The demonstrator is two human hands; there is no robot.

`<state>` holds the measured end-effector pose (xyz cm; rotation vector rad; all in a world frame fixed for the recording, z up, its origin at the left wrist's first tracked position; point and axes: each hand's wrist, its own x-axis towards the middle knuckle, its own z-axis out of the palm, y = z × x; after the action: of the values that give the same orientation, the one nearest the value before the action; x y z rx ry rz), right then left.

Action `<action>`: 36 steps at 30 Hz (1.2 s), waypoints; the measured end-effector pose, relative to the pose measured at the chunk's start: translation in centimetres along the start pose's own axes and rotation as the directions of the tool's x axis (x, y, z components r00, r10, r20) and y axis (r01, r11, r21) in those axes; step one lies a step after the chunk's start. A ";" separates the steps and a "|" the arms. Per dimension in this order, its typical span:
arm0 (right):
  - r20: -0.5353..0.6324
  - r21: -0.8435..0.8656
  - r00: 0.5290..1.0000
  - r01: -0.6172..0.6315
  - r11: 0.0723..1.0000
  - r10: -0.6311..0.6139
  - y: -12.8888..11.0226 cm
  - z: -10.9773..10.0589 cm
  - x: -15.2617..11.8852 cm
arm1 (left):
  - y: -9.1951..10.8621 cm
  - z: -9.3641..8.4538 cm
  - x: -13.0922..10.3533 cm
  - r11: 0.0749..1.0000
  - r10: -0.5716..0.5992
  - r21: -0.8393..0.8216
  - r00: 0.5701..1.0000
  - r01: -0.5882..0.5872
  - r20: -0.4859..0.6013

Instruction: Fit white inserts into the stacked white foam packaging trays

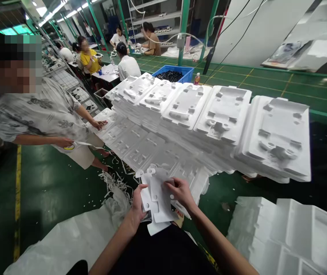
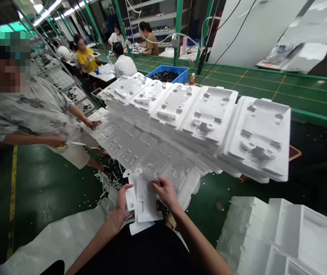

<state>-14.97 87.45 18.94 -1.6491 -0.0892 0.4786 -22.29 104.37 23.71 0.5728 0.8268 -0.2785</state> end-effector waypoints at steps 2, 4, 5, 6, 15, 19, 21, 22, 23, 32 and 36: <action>-0.027 0.106 0.996 -0.080 0.991 0.083 0.4 -0.1 1.2 | 1.9 -1.1 0.9 1.000 -0.009 -0.006 1.000 0.009 0.005; -0.074 0.130 0.985 -0.148 0.980 0.159 0.9 -1.2 2.7 | 4.2 -2.8 1.9 0.999 0.023 -0.036 0.999 -0.022 0.026; -0.117 0.073 0.978 -0.167 0.983 0.175 1.2 -2.0 3.4 | 5.5 -3.9 2.4 0.997 0.049 -0.061 0.998 -0.047 0.034; -0.177 -0.046 0.970 -0.176 0.983 0.166 1.3 -2.9 4.2 | 6.8 -5.0 3.0 0.993 0.076 -0.089 0.997 -0.072 0.032; 0.187 -0.982 0.973 0.189 -0.003 0.132 -0.1 -3.1 14.1 | 15.4 -13.1 6.3 0.926 0.276 -0.250 0.959 -0.284 -0.065; 0.315 -0.944 0.929 0.329 -0.041 0.195 -0.1 -1.9 17.8 | 15.5 -14.7 6.6 0.917 0.303 -0.251 0.950 -0.311 -0.071; 0.327 -0.939 0.921 0.342 -0.037 0.214 0.0 -2.5 18.3 | 14.8 -15.0 6.3 0.910 0.306 -0.258 0.946 -0.324 -0.106; 0.317 -0.943 0.922 0.332 -0.032 0.221 0.0 -3.1 18.1 | 14.4 -14.9 6.2 0.906 0.313 -0.260 0.942 -0.335 -0.123; 0.301 -0.949 0.926 0.315 -0.029 0.226 0.2 -3.9 17.6 | 13.8 -14.8 6.0 0.902 0.318 -0.261 0.938 -0.343 -0.137; 0.290 -0.798 0.953 0.190 0.572 0.087 2.5 -7.5 8.0 | 8.9 -8.7 7.4 0.932 0.261 -0.200 0.942 -0.303 -0.209; 0.276 -0.573 0.961 0.178 0.800 -0.016 2.5 -6.2 6.8 | 8.8 -6.7 7.9 0.943 0.281 -0.124 0.939 -0.309 -0.197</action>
<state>-7.07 83.55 15.20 -2.1763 -0.5706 0.6255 -17.25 115.31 17.35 0.5737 0.9110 0.1140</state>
